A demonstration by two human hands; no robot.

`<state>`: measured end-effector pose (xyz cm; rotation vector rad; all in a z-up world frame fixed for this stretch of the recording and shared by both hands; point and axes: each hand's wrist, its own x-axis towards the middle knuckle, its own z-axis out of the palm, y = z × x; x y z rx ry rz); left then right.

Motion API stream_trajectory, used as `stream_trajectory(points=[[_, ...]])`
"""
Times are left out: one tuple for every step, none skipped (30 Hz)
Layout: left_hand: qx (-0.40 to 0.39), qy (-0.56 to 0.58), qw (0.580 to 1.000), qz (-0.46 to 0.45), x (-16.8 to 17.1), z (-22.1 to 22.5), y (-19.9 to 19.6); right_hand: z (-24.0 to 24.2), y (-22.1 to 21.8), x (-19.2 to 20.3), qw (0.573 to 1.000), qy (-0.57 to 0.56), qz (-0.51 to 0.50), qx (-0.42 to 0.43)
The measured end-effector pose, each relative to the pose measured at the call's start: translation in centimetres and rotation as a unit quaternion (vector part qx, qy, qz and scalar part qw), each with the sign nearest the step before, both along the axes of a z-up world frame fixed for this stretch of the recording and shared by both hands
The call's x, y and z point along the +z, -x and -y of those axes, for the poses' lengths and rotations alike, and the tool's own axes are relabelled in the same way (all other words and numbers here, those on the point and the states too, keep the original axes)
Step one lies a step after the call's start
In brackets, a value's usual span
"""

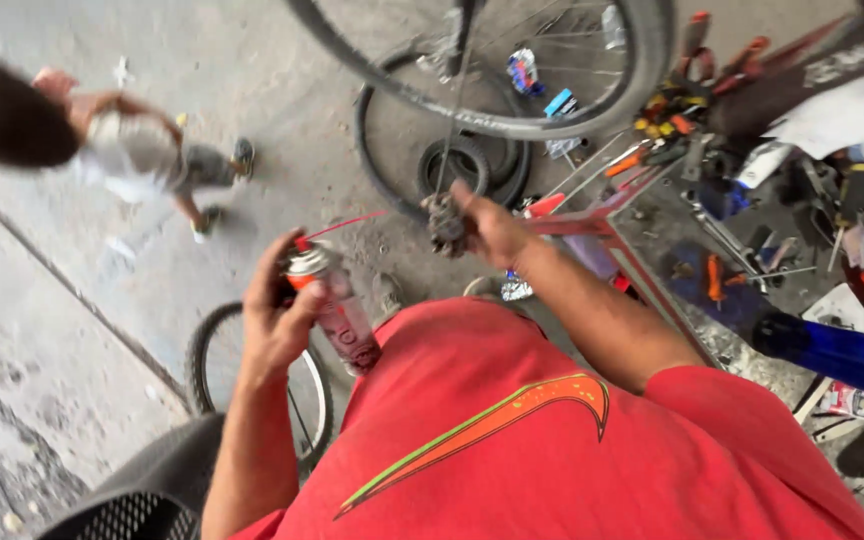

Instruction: Adjusting and lubricating a bicycle brake caliper using a screwdriver and spray lubricant.

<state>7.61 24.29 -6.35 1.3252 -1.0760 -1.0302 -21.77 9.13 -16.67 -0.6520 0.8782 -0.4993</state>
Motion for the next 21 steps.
stream_trajectory(points=[[-0.012,0.004,0.999,0.030,-1.5,-1.0,-0.4,-0.2,-0.7,2.8,0.997,-0.067,0.020,-0.039],[-0.006,-0.003,1.000,0.027,-0.7,-1.0,-1.0,0.0,-1.4,3.0,0.997,-0.074,0.017,-0.033],[-0.031,0.026,0.997,0.060,0.1,-0.8,-1.4,0.3,-1.9,3.3,0.998,-0.055,0.034,-0.006],[-0.060,0.056,0.992,0.096,1.0,-0.3,-2.1,0.7,-2.5,3.5,0.998,-0.035,0.056,0.017],[-0.059,0.051,0.992,0.096,2.1,-0.1,-2.2,0.7,-3.1,3.8,0.997,-0.040,0.056,0.018],[-0.092,0.074,0.985,0.127,3.2,0.3,-2.4,0.4,-3.6,4.1,0.996,-0.033,0.081,0.017],[-0.125,0.097,0.975,0.156,4.4,0.7,-2.3,0.2,-3.9,4.4,0.994,-0.027,0.106,0.016],[-0.133,0.095,0.974,0.159,4.9,0.9,-2.2,0.2,-4.3,3.7,0.994,-0.029,0.110,0.008],[-0.158,0.109,0.961,0.201,5.4,1.0,-1.9,0.2,-4.7,3.0,0.994,-0.023,0.109,0.001],[-0.182,0.120,0.944,0.246,6.0,1.0,-1.6,0.1,-5.3,2.2,0.994,-0.020,0.111,-0.004],[-0.189,0.116,0.942,0.251,6.2,0.7,-1.3,0.1,-5.7,0.9,0.993,-0.024,0.117,-0.010],[-0.192,0.111,0.930,0.294,6.4,0.6,-0.9,-0.1,-6.0,-0.4,0.997,0.045,0.059,-0.013],[-0.196,0.108,0.915,0.336,6.5,0.6,-0.4,-0.2,-6.2,-1.8,0.993,0.113,-0.001,-0.016],[-0.207,0.106,0.912,0.337,6.6,0.8,0.0,0.0,-6.6,-2.8,0.994,0.108,0.001,-0.026],[-0.198,0.108,0.898,0.377,6.7,1.0,0.4,0.1,-6.8,-3.8,0.992,0.124,-0.028,-0.004],[-0.185,0.109,0.884,0.416,6.8,1.0,1.0,0.1,-6.9,-4.8,0.988,0.138,-0.059,0.022],[-0.195,0.106,0.882,0.416,6.5,1.0,1.6,0.0,-6.1,-5.1,0.990,0.131,-0.058,0.016],[-0.170,0.117,0.870,0.447,6.4,1.0,2.0,0.1,-5.7,-5.4,0.995,0.094,-0.025,0.020],[-0.145,0.128,0.857,0.478,6.3,1.0,2.5,0.2,-5.3,-5.6,0.998,0.056,0.008,0.024],[-0.148,0.126,0.854,0.483,6.3,1.0,2.9,0.1,-5.6,-2.9,0.998,0.054,0.014,0.022],[-0.128,0.127,0.850,0.494,6.5,1.0,3.3,0.0,-5.9,0.0,0.999,0.005,0.037,0.027]])
